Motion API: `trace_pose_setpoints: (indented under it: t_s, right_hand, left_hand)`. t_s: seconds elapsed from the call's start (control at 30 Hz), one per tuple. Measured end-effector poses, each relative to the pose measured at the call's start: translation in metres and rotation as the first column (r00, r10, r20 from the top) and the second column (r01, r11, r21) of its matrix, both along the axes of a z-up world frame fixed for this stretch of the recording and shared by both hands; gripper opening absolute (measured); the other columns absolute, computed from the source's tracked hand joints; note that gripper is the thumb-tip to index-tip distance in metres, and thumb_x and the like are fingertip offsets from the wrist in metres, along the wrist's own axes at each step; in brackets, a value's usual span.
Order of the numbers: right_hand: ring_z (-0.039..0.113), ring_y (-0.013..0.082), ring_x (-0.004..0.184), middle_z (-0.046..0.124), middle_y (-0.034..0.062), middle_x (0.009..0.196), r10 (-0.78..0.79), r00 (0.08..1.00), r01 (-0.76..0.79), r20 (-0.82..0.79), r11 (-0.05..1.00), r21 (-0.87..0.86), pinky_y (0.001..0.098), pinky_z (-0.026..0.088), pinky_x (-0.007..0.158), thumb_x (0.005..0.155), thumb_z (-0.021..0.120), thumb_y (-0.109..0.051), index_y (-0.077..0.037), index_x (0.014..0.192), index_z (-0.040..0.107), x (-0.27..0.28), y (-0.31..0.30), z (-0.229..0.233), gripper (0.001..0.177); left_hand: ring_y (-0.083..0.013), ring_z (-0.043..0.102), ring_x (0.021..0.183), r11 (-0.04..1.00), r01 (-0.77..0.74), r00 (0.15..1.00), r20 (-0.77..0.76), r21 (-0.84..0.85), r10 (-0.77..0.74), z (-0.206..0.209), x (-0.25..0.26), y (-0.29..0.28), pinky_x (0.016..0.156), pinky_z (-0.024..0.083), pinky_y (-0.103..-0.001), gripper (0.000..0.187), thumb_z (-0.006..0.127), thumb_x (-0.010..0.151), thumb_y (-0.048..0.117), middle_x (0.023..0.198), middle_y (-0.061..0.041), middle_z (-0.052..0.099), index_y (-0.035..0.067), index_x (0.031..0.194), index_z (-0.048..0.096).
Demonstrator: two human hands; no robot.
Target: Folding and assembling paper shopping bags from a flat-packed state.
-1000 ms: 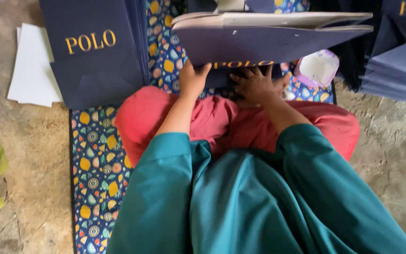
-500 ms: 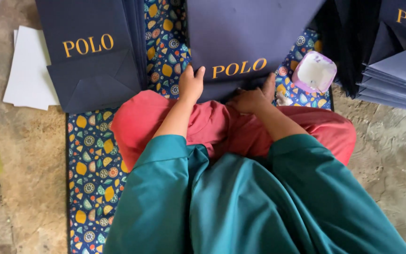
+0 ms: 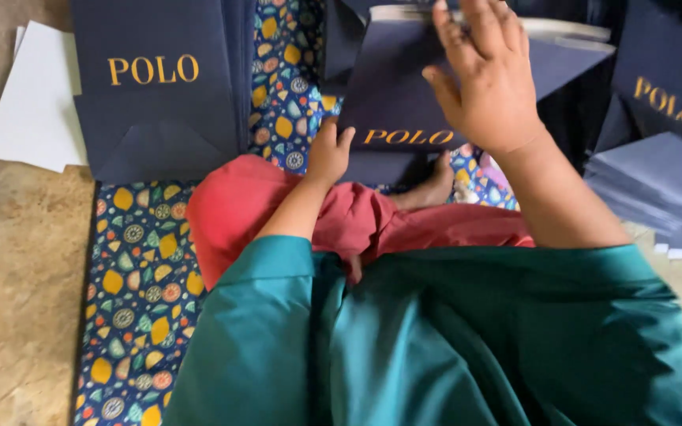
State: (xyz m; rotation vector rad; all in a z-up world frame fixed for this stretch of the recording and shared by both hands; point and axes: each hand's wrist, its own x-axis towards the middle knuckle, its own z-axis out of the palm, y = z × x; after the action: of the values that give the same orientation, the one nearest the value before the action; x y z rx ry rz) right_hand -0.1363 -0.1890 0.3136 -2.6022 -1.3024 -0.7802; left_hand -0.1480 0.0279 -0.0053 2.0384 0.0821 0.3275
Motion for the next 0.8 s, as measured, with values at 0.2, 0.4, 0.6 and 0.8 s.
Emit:
trace_pose_setpoints:
  t_s: [0.2, 0.4, 0.6, 0.8]
  right_hand:
    - [0.038, 0.0514, 0.148, 0.038, 0.0312, 0.161, -0.079, 0.994, 0.090, 0.076, 0.983, -0.159, 0.0690, 0.028, 0.118, 0.106, 0.081, -0.018, 0.014, 0.154, 0.053, -0.023, 0.016, -0.017, 0.064]
    - [0.064, 0.0399, 0.104, 0.056, 0.0189, 0.135, 0.056, 0.959, -0.049, 0.279, 0.998, -0.031, 0.0499, 0.049, 0.085, 0.110, 0.076, -0.011, -0.001, 0.145, 0.065, -0.017, -0.001, -0.038, 0.038]
    - [0.071, 0.0327, 0.094, 0.073, 0.0069, 0.104, 0.008, 1.000, -0.008, 0.013, 0.999, -0.050, 0.0429, 0.055, 0.083, 0.099, 0.074, -0.070, -0.013, 0.124, 0.079, -0.022, 0.016, 0.016, 0.062]
    - [0.070, 0.0338, 0.096, 0.071, 0.0147, 0.108, 0.101, 0.963, -0.148, -0.248, 0.972, -0.181, 0.0421, 0.055, 0.082, 0.108, 0.075, -0.023, 0.001, 0.107, 0.075, -0.013, 0.016, 0.032, 0.024]
  left_hand:
    - [-0.0436, 0.062, 0.097, 0.989, -0.035, 0.998, -0.063, -0.144, 0.026, 0.021, -0.004, -0.004, 0.084, 0.043, -0.051, 0.035, 0.045, 0.104, 0.035, 0.098, -0.022, 0.068, 0.003, 0.101, 0.058]
    - [-0.0382, 0.066, 0.097, 0.992, -0.004, 0.999, -0.032, -0.130, 0.000, 0.049, -0.006, 0.000, 0.081, 0.045, -0.048, 0.037, 0.041, 0.101, 0.038, 0.100, -0.015, 0.071, 0.009, 0.110, 0.062]
    - [-0.0376, 0.068, 0.100, 0.993, 0.062, 0.995, 0.084, -0.103, -0.054, 0.048, -0.016, -0.009, 0.083, 0.048, -0.046, 0.042, 0.039, 0.106, 0.040, 0.107, -0.016, 0.072, 0.007, 0.117, 0.063]
    - [-0.0302, 0.063, 0.126, 0.918, -0.048, 0.990, -0.144, -0.394, -0.010, 0.043, -0.028, -0.006, 0.106, 0.048, -0.043, 0.063, 0.018, 0.106, 0.048, 0.133, -0.015, 0.069, 0.013, 0.127, 0.065]
